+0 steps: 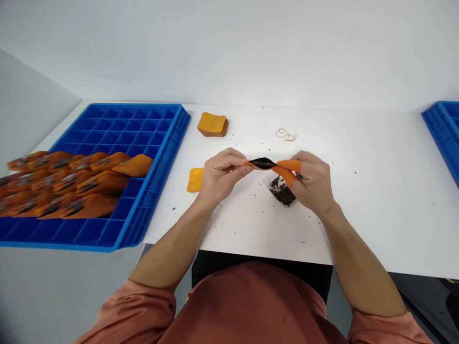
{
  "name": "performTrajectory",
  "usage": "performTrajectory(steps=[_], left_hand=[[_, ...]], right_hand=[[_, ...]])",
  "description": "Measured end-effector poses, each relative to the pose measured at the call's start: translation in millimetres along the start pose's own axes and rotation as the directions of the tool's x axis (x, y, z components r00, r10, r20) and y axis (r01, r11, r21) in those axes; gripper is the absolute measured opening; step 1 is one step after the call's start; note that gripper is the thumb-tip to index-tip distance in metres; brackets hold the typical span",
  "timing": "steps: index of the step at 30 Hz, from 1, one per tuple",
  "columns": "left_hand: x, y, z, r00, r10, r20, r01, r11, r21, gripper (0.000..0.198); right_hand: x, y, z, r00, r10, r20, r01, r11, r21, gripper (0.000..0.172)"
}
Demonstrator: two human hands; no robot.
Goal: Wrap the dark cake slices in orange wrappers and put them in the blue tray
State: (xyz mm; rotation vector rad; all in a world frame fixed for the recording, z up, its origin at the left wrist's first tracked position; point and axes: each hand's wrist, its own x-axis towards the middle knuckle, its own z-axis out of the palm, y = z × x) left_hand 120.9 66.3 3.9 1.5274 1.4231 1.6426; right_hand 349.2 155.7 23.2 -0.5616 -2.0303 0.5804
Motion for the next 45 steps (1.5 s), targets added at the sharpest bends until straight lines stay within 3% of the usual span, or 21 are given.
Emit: performTrajectory(steps=[6,9,13,18,22,24,27,29,32,35,38,41,45], left_hand=[[0.2,-1.4,-0.8,0.997,0.065,0.035,-0.066,0.998,0.021,0.007],[1.3,-2.2,-1.8,0.985,0.171,0.037,-0.174,0.98,0.1,0.01],[1.9,-3.5,-1.4,0.933,0.349,0.088,-0.36,0.902,0.239,0.011],[3.4,-3.6,-4.9,0.876,0.471,0.108,-0.478,0.811,0.339,0.005],[4.0,-5.2,-6.2,0.815,0.544,0.197,-0.571,0.702,0.426,0.007],[3.4,-6.4,-4.2,0.815,0.531,0.231,-0.572,0.679,0.46,0.012],[1.7,-0.5,-7.8,0.86,0.472,0.194,-0.5,0.705,0.503,0.021],[-1.2,14.6,-24.0,0.888,0.442,0.127,-0.433,0.713,0.552,0.024],[-10.0,50.5,-76.8,0.93,0.364,0.054,-0.291,0.64,0.711,0.022],[-20.9,78.5,-148.6,0.981,0.178,-0.071,-0.018,0.451,0.892,0.019],[-28.9,77.8,-206.2,0.981,-0.005,-0.192,0.188,0.216,0.958,0.021],[-31.7,56.2,-230.5,0.962,-0.127,-0.24,0.255,0.115,0.96,0.024],[-28.8,32.7,-227.7,0.945,-0.158,-0.285,0.306,0.127,0.944,0.026]], right_hand=[[-0.5,2.9,0.3,0.997,-0.049,-0.053,0.046,0.998,-0.043,0.016],[-2.1,6.8,1.6,0.997,-0.064,-0.041,0.06,0.994,-0.09,0.014],[-5.2,11.0,7.4,0.986,-0.168,-0.012,0.164,0.975,-0.148,0.012],[-5.7,10.7,9.8,0.972,-0.234,0.013,0.231,0.947,-0.222,0.013],[-6.1,8.9,5.5,0.966,-0.256,0.04,0.258,0.934,-0.249,0.013],[-6.9,10.0,3.6,0.965,-0.259,0.051,0.263,0.933,-0.245,0.011],[-7.2,13.7,1.8,0.968,-0.247,0.034,0.249,0.947,-0.204,0.007],[-6.4,16.5,0.9,0.97,-0.241,-0.009,0.236,0.956,-0.175,0.013],[-4.8,20.1,-0.3,0.97,-0.232,-0.07,0.218,0.962,-0.166,0.014],[-4.4,23.3,-0.1,0.97,-0.227,-0.088,0.207,0.959,-0.192,0.01],[-5.4,25.5,0.6,0.97,-0.228,-0.079,0.206,0.954,-0.218,0.009],[-6.2,27.6,0.6,0.975,-0.209,-0.077,0.187,0.955,-0.232,0.009],[-6.0,32.8,-0.5,0.979,-0.183,-0.094,0.159,0.961,-0.225,0.009]])
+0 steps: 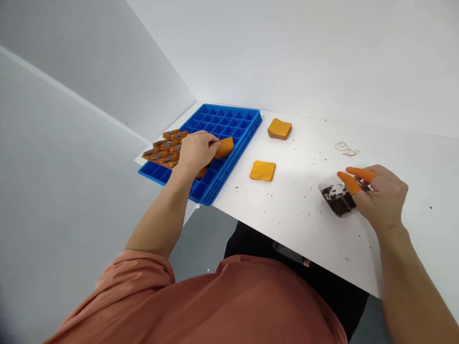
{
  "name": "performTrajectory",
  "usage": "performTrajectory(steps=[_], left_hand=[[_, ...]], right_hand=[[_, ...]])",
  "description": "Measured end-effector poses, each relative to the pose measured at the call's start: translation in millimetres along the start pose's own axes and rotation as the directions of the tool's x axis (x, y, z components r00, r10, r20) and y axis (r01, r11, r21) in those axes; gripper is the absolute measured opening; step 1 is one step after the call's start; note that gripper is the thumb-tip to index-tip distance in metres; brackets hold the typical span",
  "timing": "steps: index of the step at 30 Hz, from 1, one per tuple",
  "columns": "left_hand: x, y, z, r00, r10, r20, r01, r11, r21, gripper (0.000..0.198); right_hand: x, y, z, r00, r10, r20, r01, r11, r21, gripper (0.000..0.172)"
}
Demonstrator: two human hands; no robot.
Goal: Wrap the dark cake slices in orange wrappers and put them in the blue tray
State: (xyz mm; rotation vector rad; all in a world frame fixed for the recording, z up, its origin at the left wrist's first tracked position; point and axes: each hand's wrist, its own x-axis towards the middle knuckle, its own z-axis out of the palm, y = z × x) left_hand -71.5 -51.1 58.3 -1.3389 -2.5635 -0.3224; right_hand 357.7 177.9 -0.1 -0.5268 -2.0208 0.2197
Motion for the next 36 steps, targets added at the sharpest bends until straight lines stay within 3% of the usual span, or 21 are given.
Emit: performTrajectory(steps=[11,15,20,25,27,29,31,33,34,36], left_hand=[[7.1,-9.8,12.8,0.998,-0.059,-0.035,0.056,0.995,-0.081,0.025],[6.3,-14.0,14.1,0.999,-0.004,-0.032,0.0,0.995,-0.101,0.026],[-1.6,-10.4,7.2,0.999,0.038,-0.012,-0.038,0.999,0.001,0.029],[-14.7,1.2,7.9,0.988,0.131,-0.076,-0.136,0.989,-0.053,0.043],[-23.2,4.9,10.8,0.986,0.154,-0.068,-0.16,0.983,-0.087,0.053],[-32.4,6.9,12.6,0.984,0.157,-0.083,-0.167,0.978,-0.125,0.057],[-41.7,8.9,12.6,0.968,0.176,-0.181,-0.21,0.959,-0.19,0.057],[-53.4,14.3,12.2,0.927,0.24,-0.29,-0.319,0.908,-0.27,0.053],[-61.1,19.1,12.8,0.908,0.29,-0.302,-0.379,0.877,-0.296,0.049],[-80.8,32.1,17.5,0.867,0.376,-0.326,-0.475,0.82,-0.318,0.04]], right_hand=[[1.4,5.6,0.1,0.989,0.148,-0.005,-0.148,0.989,-0.022,0.022],[2.3,3.0,-1.2,0.991,0.133,0.007,-0.133,0.991,-0.025,0.013],[2.3,4.4,-1.3,0.994,0.109,-0.014,-0.109,0.994,-0.002,0.009],[5.6,6.4,-6.1,0.976,0.216,0.004,-0.215,0.976,-0.04,0.012],[7.8,8.0,-11.6,0.941,0.336,-0.04,-0.337,0.941,-0.022,0.012],[11.5,12.6,-19.6,0.874,0.479,-0.088,-0.477,0.878,0.041,0.016],[18.0,20.5,-29.5,0.801,0.597,-0.054,-0.595,0.802,0.039,0.023],[28.1,29.2,-38.9,0.757,0.644,0.105,-0.632,0.764,-0.132,0.029],[34.3,32.6,-42.3,0.734,0.635,0.241,-0.58,0.77,-0.266,0.028],[47.6,35.7,-44.2,0.607,0.584,0.54,-0.343,0.804,-0.485,0.026]])
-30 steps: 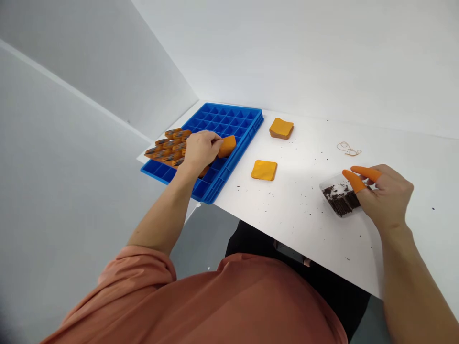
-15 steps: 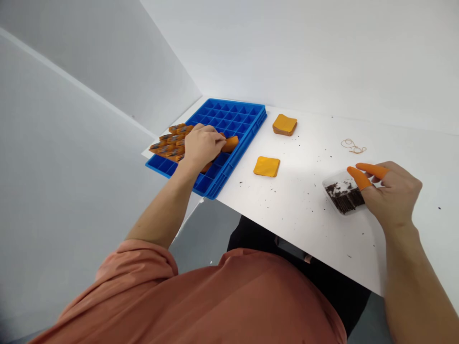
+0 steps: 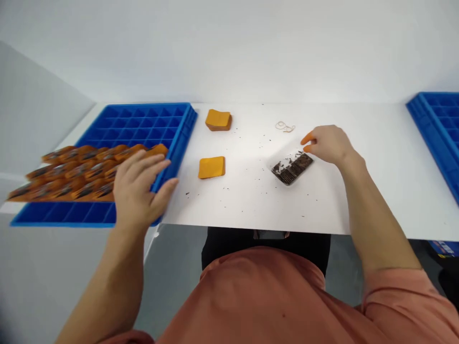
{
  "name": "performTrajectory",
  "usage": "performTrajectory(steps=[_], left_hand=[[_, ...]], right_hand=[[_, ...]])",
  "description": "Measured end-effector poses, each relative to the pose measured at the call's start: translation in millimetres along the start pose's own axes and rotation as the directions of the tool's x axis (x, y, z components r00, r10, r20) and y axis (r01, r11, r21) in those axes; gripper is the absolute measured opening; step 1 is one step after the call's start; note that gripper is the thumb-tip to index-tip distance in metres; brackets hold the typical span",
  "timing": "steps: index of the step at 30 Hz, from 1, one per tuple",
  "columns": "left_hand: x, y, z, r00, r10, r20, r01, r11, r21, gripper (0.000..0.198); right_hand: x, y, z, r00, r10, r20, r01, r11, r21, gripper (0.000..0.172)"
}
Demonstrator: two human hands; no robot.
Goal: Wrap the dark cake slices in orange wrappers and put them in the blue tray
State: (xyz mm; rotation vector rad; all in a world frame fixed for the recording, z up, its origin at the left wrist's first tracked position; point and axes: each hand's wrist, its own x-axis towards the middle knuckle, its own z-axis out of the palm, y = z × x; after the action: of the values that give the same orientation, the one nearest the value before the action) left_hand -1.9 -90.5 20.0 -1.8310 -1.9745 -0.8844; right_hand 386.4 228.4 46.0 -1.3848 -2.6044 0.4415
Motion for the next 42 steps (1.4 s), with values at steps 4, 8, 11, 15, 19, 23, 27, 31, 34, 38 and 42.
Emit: performTrajectory(steps=[4,8,11,15,19,23,27,31,34,38,42], left_hand=[[-35.7,33.6,24.3,0.997,0.078,0.02,-0.076,0.993,-0.092,0.035],[-60.5,39.9,38.7,0.998,0.055,0.027,-0.051,0.991,-0.125,0.034],[-67.3,34.4,37.0,0.999,0.027,0.03,-0.023,0.992,-0.126,0.031],[-71.0,31.6,31.7,1.0,0.0,0.011,0.001,0.992,-0.126,0.029],[-74.8,35.1,32.2,0.999,-0.039,0.009,0.04,0.989,-0.142,0.025],[-73.5,39.1,34.1,0.996,-0.092,0.014,0.093,0.982,-0.163,0.021],[-62.9,41.6,32.1,0.995,-0.095,0.002,0.094,0.977,-0.192,0.019],[-53.1,43.9,28.4,0.996,-0.09,-0.003,0.088,0.974,-0.209,0.019],[-50.9,45.2,26.9,0.995,-0.099,-0.005,0.096,0.973,-0.212,0.02],[-40.3,39.3,30.0,0.993,-0.114,-0.001,0.111,0.973,-0.2,0.021],[-8.7,22.2,45.8,0.978,-0.131,0.16,0.151,0.981,-0.12,0.028]], right_hand=[[13.5,-19.8,-5.6,0.947,-0.012,0.322,0.13,0.929,-0.347,0.044],[15.1,-33.6,0.6,0.916,-0.012,0.402,0.194,0.889,-0.415,0.049],[13.3,-32.2,2.7,0.909,-0.03,0.417,0.224,0.877,-0.425,0.043],[9.5,-28.1,1.6,0.938,-0.031,0.346,0.193,0.875,-0.444,0.037],[0.7,-26.7,0.1,0.956,-0.045,0.289,0.18,0.87,-0.459,0.035],[-7.7,-21.9,-3.6,0.958,-0.077,0.278,0.201,0.87,-0.45,0.031],[-7.3,-12.0,-9.6,0.958,-0.075,0.276,0.19,0.889,-0.417,0.022],[-1.4,-3.5,-12.1,0.95,-0.076,0.304,0.203,0.888,-0.413,0.022],[2.8,-2.2,-11.3,0.947,-0.076,0.311,0.204,0.893,-0.402,0.02],[7.1,-6.3,-12.4,0.951,-0.054,0.304,0.174,0.906,-0.385,0.025],[9.1,-8.0,-17.5,0.948,-0.015,0.319,0.133,0.927,-0.352,0.025]])
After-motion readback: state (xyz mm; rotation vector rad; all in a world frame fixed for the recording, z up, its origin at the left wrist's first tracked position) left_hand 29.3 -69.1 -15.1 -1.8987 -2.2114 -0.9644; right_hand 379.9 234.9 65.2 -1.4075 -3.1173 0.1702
